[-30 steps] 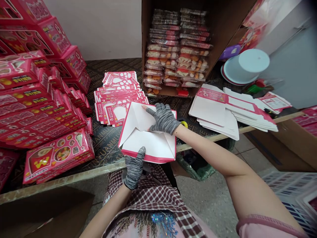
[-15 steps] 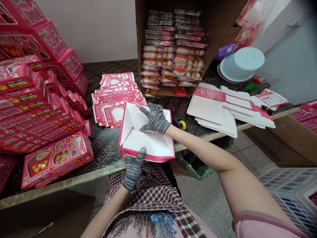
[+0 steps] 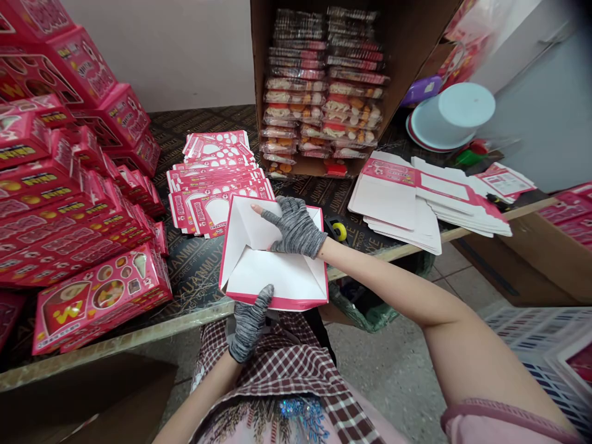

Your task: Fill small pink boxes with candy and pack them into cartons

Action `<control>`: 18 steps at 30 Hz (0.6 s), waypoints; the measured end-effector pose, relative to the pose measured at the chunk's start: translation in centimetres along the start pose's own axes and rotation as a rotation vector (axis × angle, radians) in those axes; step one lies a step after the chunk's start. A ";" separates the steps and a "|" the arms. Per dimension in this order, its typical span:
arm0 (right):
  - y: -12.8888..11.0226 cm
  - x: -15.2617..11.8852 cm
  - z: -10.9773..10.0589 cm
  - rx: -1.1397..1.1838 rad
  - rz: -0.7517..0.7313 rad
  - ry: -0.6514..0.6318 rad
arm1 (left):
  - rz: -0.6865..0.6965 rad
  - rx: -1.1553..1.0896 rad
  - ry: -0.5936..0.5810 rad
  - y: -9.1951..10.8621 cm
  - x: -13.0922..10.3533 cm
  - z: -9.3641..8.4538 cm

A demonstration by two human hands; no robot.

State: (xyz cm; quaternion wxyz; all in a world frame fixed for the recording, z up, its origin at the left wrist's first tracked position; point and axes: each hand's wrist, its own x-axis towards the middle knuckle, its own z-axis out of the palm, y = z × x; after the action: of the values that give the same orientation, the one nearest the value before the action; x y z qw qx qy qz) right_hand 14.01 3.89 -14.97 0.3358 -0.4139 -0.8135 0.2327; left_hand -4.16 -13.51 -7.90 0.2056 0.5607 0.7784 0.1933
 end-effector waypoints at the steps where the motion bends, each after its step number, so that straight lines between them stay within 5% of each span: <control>1: 0.2 -0.3 0.1 0.000 -0.033 -0.021 | -0.009 -0.005 0.019 -0.3 -0.1 -0.1; 6: 0.6 -1.3 -0.1 -0.027 -0.068 -0.093 | 0.073 -0.025 -0.058 -1.5 -0.5 -0.8; 9: 0.4 -1.8 -1.1 -0.027 -0.066 -0.093 | 0.037 -0.137 0.001 -1.2 -0.8 -0.7; 18: 0.2 -5.0 -1.7 0.047 -0.031 0.028 | -0.176 -0.391 0.107 3.5 -1.4 -1.4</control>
State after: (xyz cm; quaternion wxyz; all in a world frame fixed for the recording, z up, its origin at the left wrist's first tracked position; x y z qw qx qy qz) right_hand 17.54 0.01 -15.74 0.3603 -0.3966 -0.8093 0.2408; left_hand -1.71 -13.93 -4.71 0.2847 0.4290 0.7820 0.3513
